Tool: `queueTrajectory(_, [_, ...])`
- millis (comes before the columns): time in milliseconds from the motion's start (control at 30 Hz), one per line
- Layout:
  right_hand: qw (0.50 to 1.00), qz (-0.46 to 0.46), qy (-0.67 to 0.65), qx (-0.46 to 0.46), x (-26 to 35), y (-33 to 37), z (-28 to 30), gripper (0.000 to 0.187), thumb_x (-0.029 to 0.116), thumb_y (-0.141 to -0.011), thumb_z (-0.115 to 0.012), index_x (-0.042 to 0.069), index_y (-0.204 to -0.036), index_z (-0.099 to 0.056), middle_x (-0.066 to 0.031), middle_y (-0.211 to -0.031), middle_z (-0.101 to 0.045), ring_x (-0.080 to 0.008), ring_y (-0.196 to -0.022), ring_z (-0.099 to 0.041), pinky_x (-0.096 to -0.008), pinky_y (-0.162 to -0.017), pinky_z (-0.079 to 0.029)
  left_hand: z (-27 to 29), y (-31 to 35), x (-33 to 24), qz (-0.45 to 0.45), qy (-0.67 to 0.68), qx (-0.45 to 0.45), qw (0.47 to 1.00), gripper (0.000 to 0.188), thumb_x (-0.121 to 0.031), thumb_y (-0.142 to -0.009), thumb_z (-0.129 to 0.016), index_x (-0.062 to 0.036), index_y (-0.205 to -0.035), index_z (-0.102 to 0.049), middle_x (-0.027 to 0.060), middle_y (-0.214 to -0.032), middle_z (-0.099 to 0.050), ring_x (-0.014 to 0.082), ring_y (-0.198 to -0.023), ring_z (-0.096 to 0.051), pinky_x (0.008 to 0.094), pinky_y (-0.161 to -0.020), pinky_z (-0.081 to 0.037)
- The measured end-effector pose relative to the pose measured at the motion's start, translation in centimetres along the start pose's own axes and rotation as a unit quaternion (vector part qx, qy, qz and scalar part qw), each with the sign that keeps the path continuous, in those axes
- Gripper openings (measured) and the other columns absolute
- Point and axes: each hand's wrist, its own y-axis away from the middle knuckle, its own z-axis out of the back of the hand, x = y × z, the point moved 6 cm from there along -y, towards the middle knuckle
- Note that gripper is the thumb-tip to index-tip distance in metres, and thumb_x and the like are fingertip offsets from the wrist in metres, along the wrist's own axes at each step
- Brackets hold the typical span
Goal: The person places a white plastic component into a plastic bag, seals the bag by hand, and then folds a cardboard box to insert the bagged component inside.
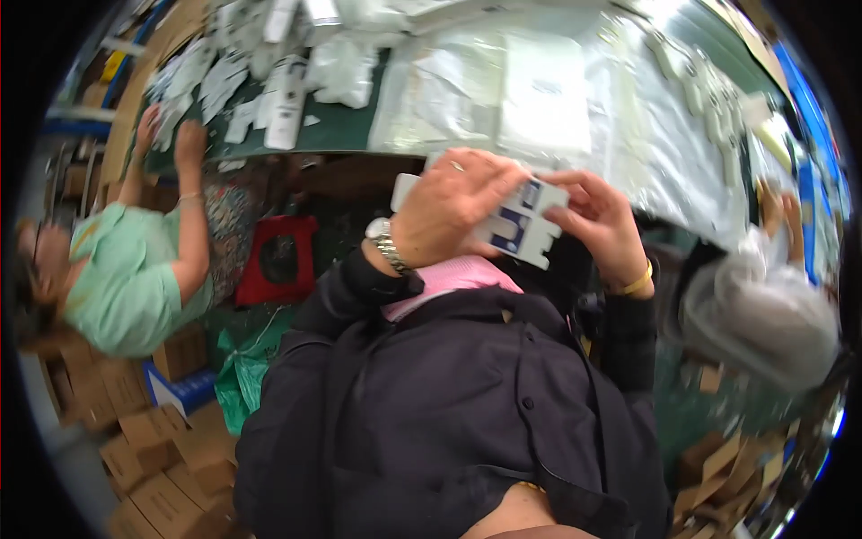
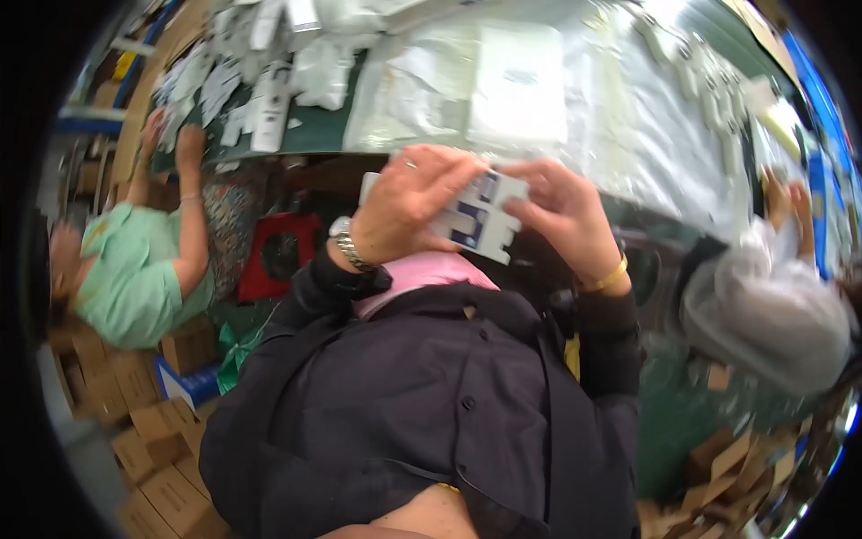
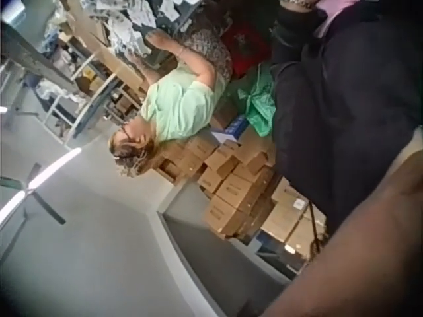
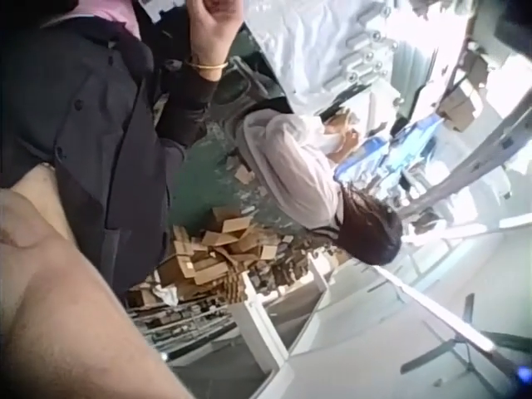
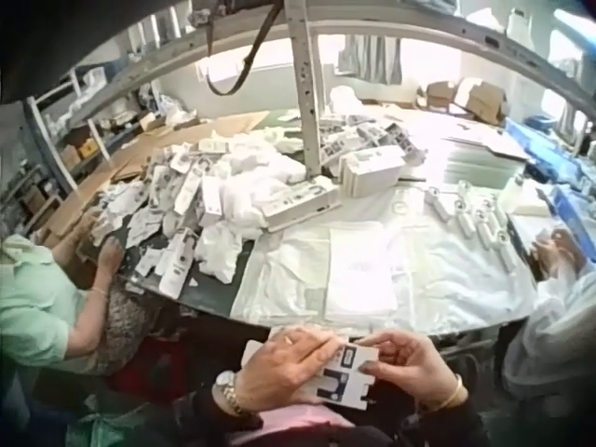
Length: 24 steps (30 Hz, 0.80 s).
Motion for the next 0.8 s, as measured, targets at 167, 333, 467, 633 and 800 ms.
queueTrajectory(167, [0.993, 0.041, 0.110, -0.016, -0.9, 0.1, 0.9, 0.029, -0.010, -0.091, -0.072, -0.003, -0.118, -0.066, -0.0038, -0.106, -0.069, -0.0100, -0.096, -0.065, -0.0264, -0.088, -0.053, -0.3, 0.7, 0.0, -0.009, -0.015, -0.025, 1.000, 0.092, -0.036, -0.056, -0.095, -0.0090, -0.137, -0.061, 0.0088, -0.126, -0.068, 0.0299, -0.120, -0.065, 0.0464, -0.103, -0.049])
queueTrajectory(333, [0.977, 0.104, 0.184, 0.033, -1.7, -0.5, 1.0, 0.022, 0.002, -0.100, -0.066, -0.004, -0.122, -0.064, -0.0092, -0.112, -0.071, -0.0159, -0.101, -0.069, -0.0309, -0.090, -0.055, -1.7, 0.2, 0.3, 0.013, -0.011, -0.093, 0.996, 0.070, -0.039, -0.066, -0.094, -0.0106, -0.122, -0.063, 0.0046, -0.102, -0.070, 0.0262, -0.102, -0.071, 0.0424, -0.088, -0.054])
queueTrajectory(467, [0.990, 0.063, -0.087, -0.088, -1.8, -0.5, -0.1, 0.031, 0.015, -0.109, -0.056, -0.007, -0.130, -0.062, -0.0142, -0.116, -0.071, -0.0223, -0.103, -0.071, -0.0344, -0.092, -0.057, 0.9, 1.1, 3.0, 0.138, 0.121, -0.089, 0.979, 0.062, -0.048, -0.078, -0.090, -0.0107, -0.119, -0.063, 0.0072, -0.095, -0.072, 0.0312, -0.087, -0.072, 0.0422, -0.075, -0.056])
queueTrajectory(633, [0.996, 0.043, 0.046, 0.070, 1.6, -1.7, -6.0, 0.046, 0.009, -0.106, -0.065, -0.008, -0.147, -0.051, -0.0160, -0.127, -0.069, -0.0215, -0.119, -0.067, -0.0325, -0.101, -0.054, 3.7, 3.5, 4.9, 0.191, 0.250, -0.152, 0.937, 0.067, -0.028, -0.077, -0.098, -0.0073, -0.131, -0.063, 0.0044, -0.092, -0.066, 0.0127, -0.083, -0.065, 0.0288, -0.075, -0.054])
queueTrajectory(800, [0.993, 0.120, -0.009, -0.009, 0.6, -1.6, -5.6, 0.059, -0.005, -0.098, -0.072, -0.007, -0.152, -0.048, -0.0106, -0.133, -0.064, -0.0172, -0.123, -0.063, -0.0323, -0.101, -0.054, 1.6, 3.4, 5.1, 0.220, 0.351, -0.074, 0.907, 0.072, -0.018, -0.072, -0.101, -0.0044, -0.131, -0.062, -0.0009, -0.103, -0.066, 0.0047, -0.093, -0.060, 0.0225, -0.081, -0.050])
